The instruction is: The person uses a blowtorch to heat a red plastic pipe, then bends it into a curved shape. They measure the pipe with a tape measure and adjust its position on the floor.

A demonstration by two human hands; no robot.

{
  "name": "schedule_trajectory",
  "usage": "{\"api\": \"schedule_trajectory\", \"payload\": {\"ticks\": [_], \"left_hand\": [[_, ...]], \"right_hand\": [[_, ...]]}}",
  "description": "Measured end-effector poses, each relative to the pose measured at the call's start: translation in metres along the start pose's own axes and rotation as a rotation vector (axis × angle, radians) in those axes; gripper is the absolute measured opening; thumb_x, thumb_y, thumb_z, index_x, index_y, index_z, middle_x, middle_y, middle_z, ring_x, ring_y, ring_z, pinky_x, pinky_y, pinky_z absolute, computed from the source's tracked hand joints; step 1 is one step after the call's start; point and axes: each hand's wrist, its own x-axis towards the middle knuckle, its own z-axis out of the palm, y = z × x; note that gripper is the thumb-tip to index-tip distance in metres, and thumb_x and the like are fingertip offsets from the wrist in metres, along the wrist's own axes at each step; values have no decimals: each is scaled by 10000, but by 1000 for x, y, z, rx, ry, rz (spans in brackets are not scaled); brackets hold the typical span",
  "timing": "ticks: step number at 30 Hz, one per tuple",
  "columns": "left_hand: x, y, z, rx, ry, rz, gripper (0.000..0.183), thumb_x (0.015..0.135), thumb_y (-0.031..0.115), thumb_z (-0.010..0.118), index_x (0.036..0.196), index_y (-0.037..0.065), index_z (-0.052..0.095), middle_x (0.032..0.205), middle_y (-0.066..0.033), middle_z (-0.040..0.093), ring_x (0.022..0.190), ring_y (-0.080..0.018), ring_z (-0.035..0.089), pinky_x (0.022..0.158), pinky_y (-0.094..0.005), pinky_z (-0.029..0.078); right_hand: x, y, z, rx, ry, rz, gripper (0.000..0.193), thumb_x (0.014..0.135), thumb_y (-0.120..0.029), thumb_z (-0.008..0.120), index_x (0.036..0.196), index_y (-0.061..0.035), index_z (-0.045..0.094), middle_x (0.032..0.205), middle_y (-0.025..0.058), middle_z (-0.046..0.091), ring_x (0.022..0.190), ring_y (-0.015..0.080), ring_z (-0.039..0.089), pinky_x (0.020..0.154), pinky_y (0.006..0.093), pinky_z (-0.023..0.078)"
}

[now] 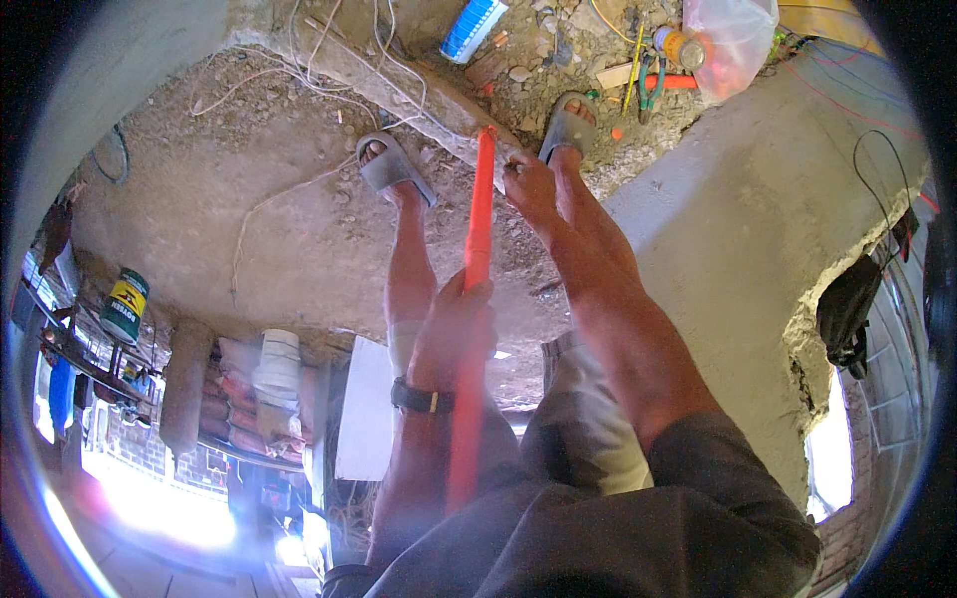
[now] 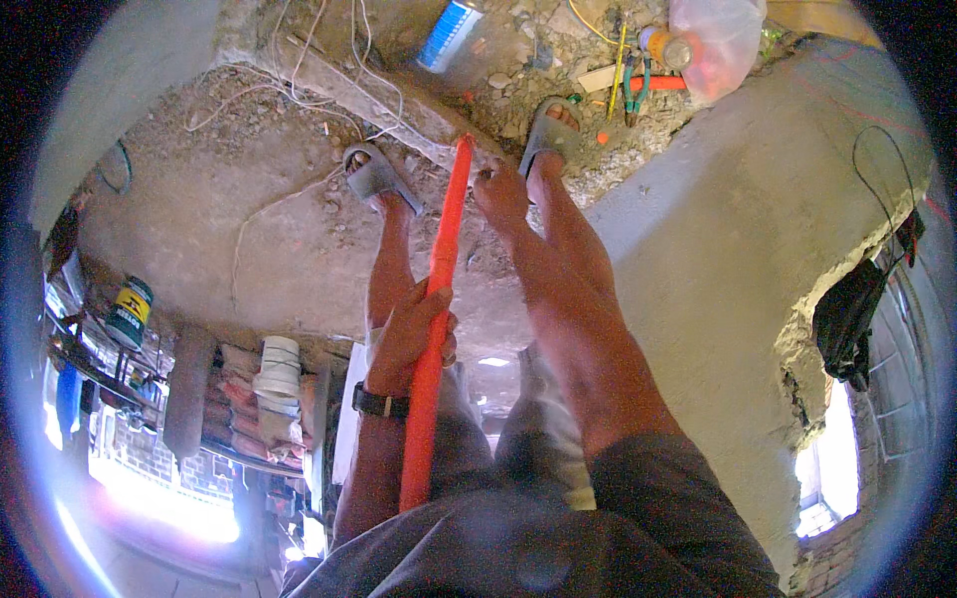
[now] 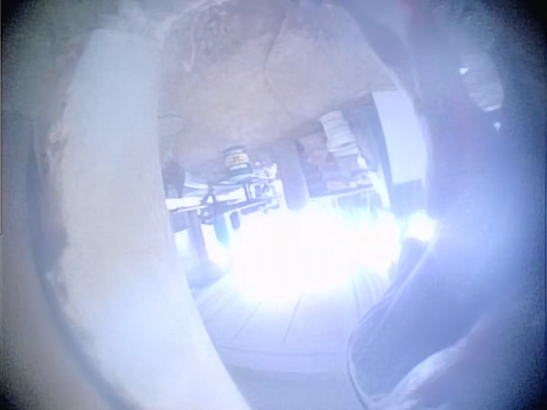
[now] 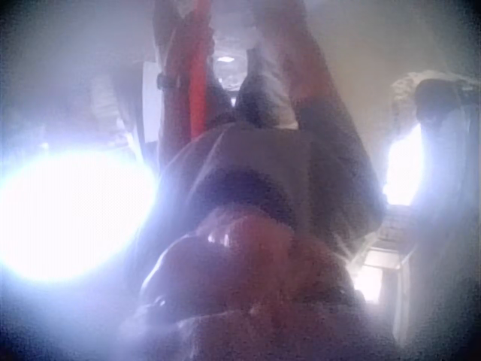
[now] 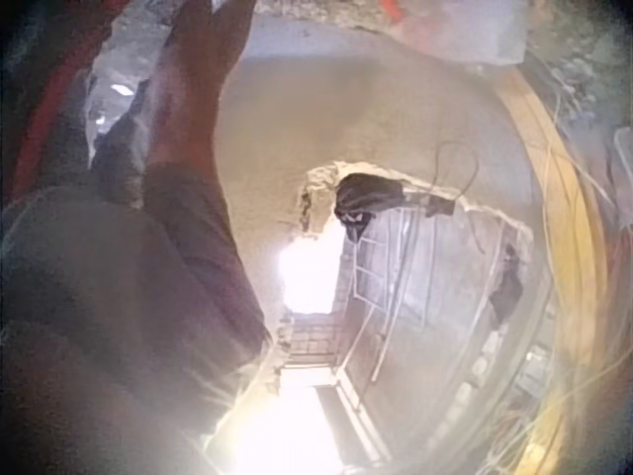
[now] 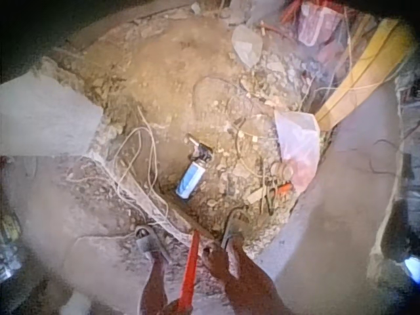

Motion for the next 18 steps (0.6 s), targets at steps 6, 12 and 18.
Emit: {"api": "schedule_trajectory", "payload": {"ticks": [6, 12, 18], "left_hand": [[-4, -2, 5, 12, 41, 10, 301, 1033, 276, 601, 1267, 129, 480, 693, 0, 530, 446, -137, 519, 382, -310, 472], [-1, -10, 1, -159, -25, 63, 279, 1034, 260, 590, 1254, 122, 491, 674, 15, 495, 455, -118, 489, 378, -287, 446], [-3, -1, 8, -83, -11, 91, 243, 1030, 243, 585, 1224, 118, 511, 689, 22, 488, 474, -119, 484, 400, -276, 448]], "right_hand": [[11, -52, -49, -819, -493, -501, 230, 877, -206, 619, 916, -2, 718, 974, 229, 737, 929, 364, 738, 790, 523, 583], [31, -62, -10, -684, -412, -295, 262, 885, -215, 615, 922, 16, 732, 905, 222, 748, 853, 390, 749, 757, 526, 589], [19, -98, -37, -734, -400, -285, 315, 927, -205, 574, 1112, -2, 728, 978, 232, 750, 925, 435, 736, 829, 512, 587]]}}
